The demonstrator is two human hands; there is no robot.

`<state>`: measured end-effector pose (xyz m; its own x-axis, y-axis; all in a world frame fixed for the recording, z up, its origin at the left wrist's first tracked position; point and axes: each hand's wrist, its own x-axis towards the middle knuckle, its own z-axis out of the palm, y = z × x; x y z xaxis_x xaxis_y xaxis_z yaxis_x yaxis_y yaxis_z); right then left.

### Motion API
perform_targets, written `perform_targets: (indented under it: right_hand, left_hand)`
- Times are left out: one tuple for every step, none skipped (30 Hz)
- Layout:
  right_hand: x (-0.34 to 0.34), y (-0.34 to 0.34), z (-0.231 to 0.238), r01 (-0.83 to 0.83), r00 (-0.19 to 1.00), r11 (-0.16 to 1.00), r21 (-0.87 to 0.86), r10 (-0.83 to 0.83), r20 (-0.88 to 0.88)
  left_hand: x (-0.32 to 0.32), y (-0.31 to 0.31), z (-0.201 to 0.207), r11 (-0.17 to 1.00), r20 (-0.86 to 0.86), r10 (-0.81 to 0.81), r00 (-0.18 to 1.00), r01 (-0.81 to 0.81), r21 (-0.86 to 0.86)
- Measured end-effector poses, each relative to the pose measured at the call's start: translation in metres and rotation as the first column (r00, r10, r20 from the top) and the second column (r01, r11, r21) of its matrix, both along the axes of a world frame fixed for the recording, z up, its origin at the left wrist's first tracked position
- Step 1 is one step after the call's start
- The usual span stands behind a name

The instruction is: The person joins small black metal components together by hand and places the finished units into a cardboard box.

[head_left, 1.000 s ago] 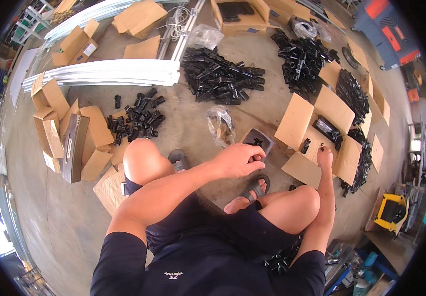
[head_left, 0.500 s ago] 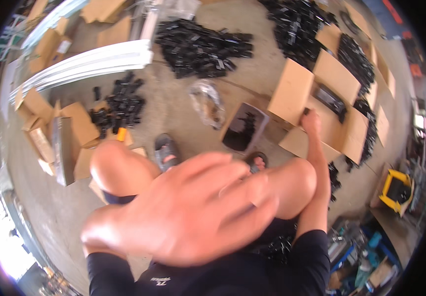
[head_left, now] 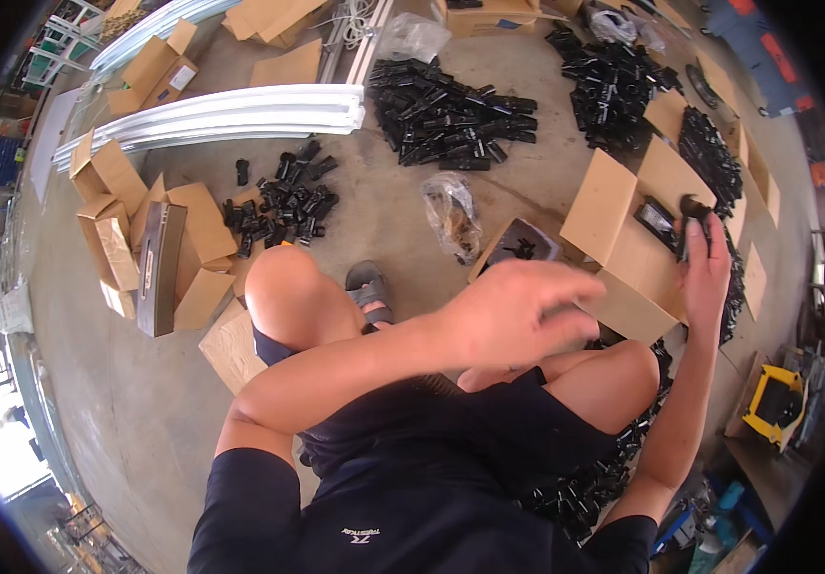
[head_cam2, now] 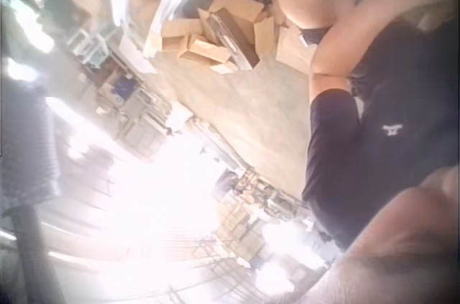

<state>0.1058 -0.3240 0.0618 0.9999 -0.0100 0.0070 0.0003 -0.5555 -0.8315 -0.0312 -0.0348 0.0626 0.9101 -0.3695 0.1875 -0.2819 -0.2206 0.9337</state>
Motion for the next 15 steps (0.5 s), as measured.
perform_targets:
  right_hand:
    - [-0.020, 0.028, 0.025, -0.124, 0.992, 0.992, -0.015, 0.123, -0.031]
    - [-0.035, 0.047, 0.025, -0.237, 0.966, 0.971, -0.035, 0.239, 0.096]
    - [-0.050, 0.065, 0.027, -0.287, 0.946, 0.952, -0.111, 0.300, 0.123]
    - [-0.067, 0.096, 0.031, -0.330, 0.922, 0.923, -0.196, 0.360, 0.143]
    - [-0.074, 0.106, 0.029, -0.385, 0.821, 0.849, -0.362, 0.494, 0.285]
    - [-0.083, 0.120, 0.016, -0.432, 0.857, 0.878, -0.204, 0.471, 0.208]
    - [-0.089, 0.133, 0.009, -0.457, 0.854, 0.864, -0.211, 0.492, 0.168]
    - [-0.092, 0.138, -0.006, -0.456, 0.818, 0.840, -0.295, 0.526, 0.233]
    - [-0.095, 0.145, -0.012, -0.465, 0.812, 0.843, -0.273, 0.528, 0.248]
    - [-0.095, 0.151, -0.015, -0.478, 0.830, 0.853, -0.209, 0.517, 0.211]
    - [-0.096, 0.156, -0.017, -0.490, 0.844, 0.860, -0.141, 0.509, 0.170]
    - [-0.097, 0.158, -0.018, -0.483, 0.850, 0.867, -0.126, 0.498, 0.169]
    - [-0.099, 0.160, -0.018, -0.477, 0.856, 0.872, -0.112, 0.489, 0.168]
    - [-0.099, 0.161, -0.017, -0.468, 0.862, 0.878, -0.103, 0.479, 0.167]
    - [-0.098, 0.163, -0.018, -0.451, 0.883, 0.892, 0.012, 0.445, 0.148]
  left_hand:
    - [-0.001, 0.001, -0.014, 0.973, -0.173, 0.024, 0.985, -0.063, -0.223]
    - [0.001, -0.003, -0.026, 0.894, -0.337, -0.004, 0.941, -0.147, -0.423]
    - [0.004, -0.007, -0.034, 0.771, -0.478, -0.088, 0.874, -0.244, -0.588]
    - [0.002, -0.005, -0.042, 0.678, -0.533, -0.140, 0.834, -0.311, -0.666]
    - [0.003, -0.009, -0.043, 0.569, -0.560, -0.232, 0.796, -0.356, -0.742]
    - [0.002, -0.010, -0.048, 0.459, -0.583, -0.311, 0.751, -0.418, -0.784]
    - [0.002, -0.007, -0.057, 0.457, -0.579, -0.301, 0.758, -0.418, -0.785]
    - [0.002, -0.002, -0.069, 0.457, -0.576, -0.290, 0.765, -0.418, -0.785]
    - [0.001, 0.004, -0.073, 0.460, -0.578, -0.275, 0.768, -0.424, -0.781]
    - [0.001, 0.009, -0.076, 0.465, -0.603, -0.228, 0.765, -0.458, -0.757]
    - [-0.001, 0.013, -0.078, 0.468, -0.604, -0.205, 0.770, -0.465, -0.752]
    - [-0.001, 0.017, -0.079, 0.470, -0.605, -0.181, 0.775, -0.472, -0.746]
    - [-0.002, 0.021, -0.081, 0.470, -0.605, -0.156, 0.780, -0.480, -0.740]
    - [-0.003, 0.024, -0.081, 0.485, -0.612, -0.155, 0.776, -0.479, -0.731]
    - [-0.003, 0.026, -0.081, 0.500, -0.618, -0.154, 0.771, -0.479, -0.722]
